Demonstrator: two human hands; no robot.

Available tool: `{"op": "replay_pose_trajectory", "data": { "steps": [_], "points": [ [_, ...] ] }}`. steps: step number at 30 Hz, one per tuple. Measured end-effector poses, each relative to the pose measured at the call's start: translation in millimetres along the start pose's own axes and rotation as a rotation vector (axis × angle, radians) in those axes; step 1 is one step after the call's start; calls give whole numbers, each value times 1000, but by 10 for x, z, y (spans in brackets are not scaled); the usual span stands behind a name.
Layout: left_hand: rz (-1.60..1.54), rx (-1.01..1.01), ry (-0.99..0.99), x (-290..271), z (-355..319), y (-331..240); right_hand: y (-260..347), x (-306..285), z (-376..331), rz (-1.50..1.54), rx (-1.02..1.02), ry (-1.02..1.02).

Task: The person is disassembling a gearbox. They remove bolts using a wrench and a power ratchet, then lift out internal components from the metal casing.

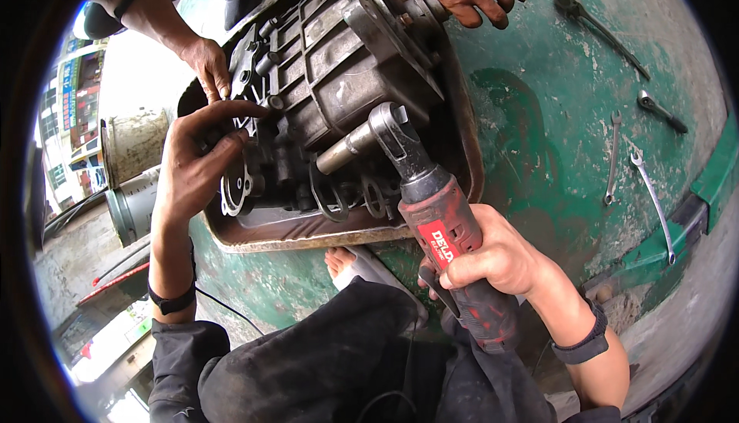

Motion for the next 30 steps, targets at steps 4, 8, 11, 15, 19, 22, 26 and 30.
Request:
{"op": "replay_pose_trajectory", "data": {
  "steps": [4, 8, 11, 15, 19, 22, 26, 30],
  "points": [
    [-2, 83, -11, 76, 5, -35, -90, -13, 13, 10, 51, -12],
    [59, 135, -6, 149, 35, -76, -180, 49, 35, 156, 54, -7],
    [84, 125, 12, 154, 46, -107, -221, 79, 61, 229, 41, -17],
    [104, 134, 45, 200, 61, -121, -244, 95, 104, 254, 61, 10],
    [-59, 229, -15, 291, 114, -91, -127, -38, 224, -100, -17, 35],
    [-101, 237, -12, 347, 148, -36, -64, -161, 309, -242, 8, 63],
    [-203, 206, -41, 351, 165, 28, -148, -229, 328, -85, 177, 79],
    [-232, 227, -44, 333, 148, 45, -117, -284, 406, -131, 90, 112]
  ]
}}
Point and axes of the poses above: each hand's wrist, its own z-axis towards the middle knuckle, its own x-axis out of the palm, y = z × x, the point moved 4 cm from there along z, towards the middle knuckle, and after that the axes turned 14 degrees about -x, right-handed, at the moved point
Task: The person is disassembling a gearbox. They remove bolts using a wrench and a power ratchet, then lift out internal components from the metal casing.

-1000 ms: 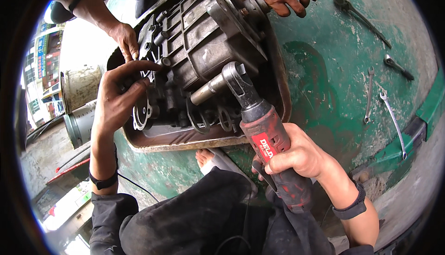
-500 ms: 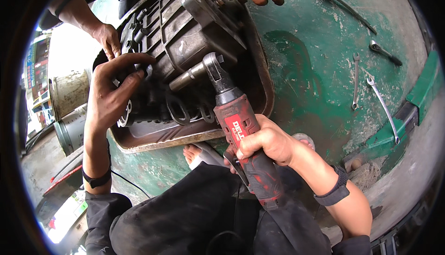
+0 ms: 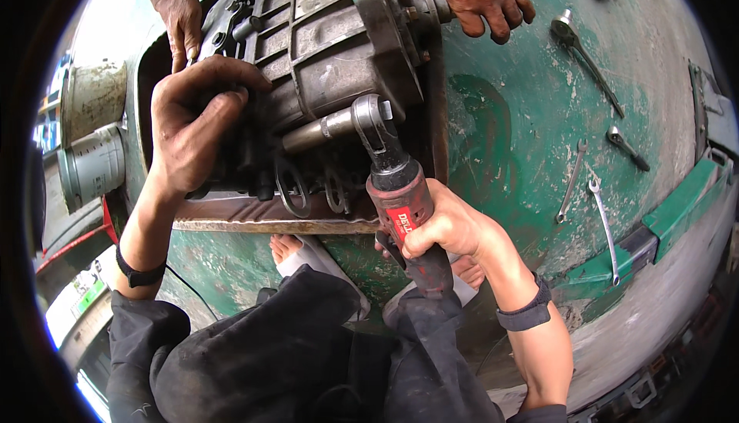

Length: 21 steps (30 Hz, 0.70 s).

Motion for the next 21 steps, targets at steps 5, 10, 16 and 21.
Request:
{"op": "replay_pose_trajectory", "data": {
  "steps": [5, 10, 16, 21],
  "points": [
    [-20, -59, 38, -5, 20, 26, 5, 38, -25, -6, 90, -12],
    [22, 20, 33, -7, 19, -10, -154, 397, -183, 440, 123, 11],
    [41, 7, 50, 0, 39, -20, -44, 351, -209, 289, 104, -84],
    [16, 35, 67, -14, 45, -23, 38, 416, -254, 309, 191, -113]
  ]
}}
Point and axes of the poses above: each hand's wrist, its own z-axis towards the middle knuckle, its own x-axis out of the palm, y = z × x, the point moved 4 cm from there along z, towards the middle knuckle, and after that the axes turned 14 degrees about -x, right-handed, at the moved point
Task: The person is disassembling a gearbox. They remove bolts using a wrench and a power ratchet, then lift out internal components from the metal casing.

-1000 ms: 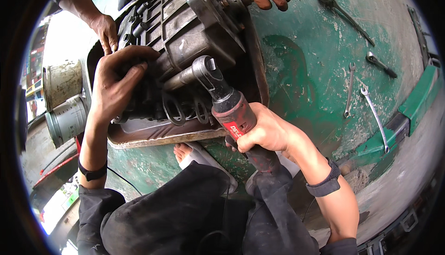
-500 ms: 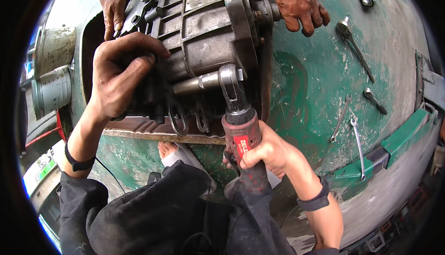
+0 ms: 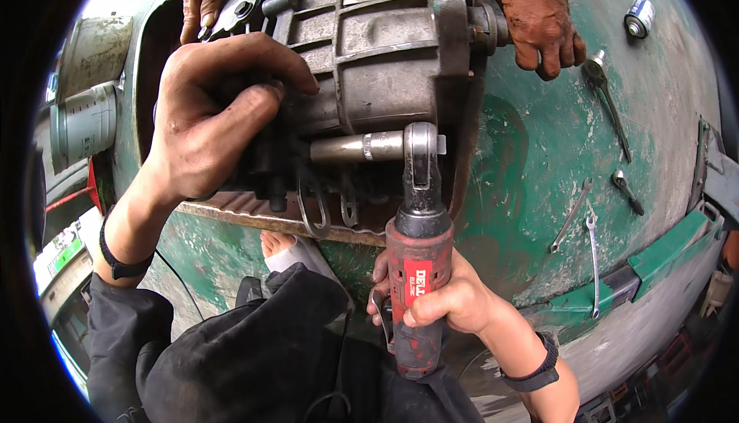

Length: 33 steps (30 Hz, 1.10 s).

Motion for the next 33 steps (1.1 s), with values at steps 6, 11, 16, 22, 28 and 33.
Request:
{"op": "replay_pose_trajectory", "data": {
  "steps": [6, 11, 16, 22, 28, 33],
  "points": [
    [-85, 7, -25, 46, -7, 45, 31, -104, 74, -142, -14, 42],
    [-177, 111, -76, 77, -53, 11, 94, -287, 289, -366, -163, 138],
    [-207, 102, -78, 103, -40, 53, -66, -233, 259, -82, 10, 191],
    [-369, 204, -86, 163, -39, 149, 85, -303, 218, -250, -10, 95],
    [-309, 128, -108, 161, -19, 132, 130, -224, 242, -214, 7, 181],
    [-91, 148, -78, 106, -24, 45, 63, -23, 68, -87, 112, 187]
  ]
}}
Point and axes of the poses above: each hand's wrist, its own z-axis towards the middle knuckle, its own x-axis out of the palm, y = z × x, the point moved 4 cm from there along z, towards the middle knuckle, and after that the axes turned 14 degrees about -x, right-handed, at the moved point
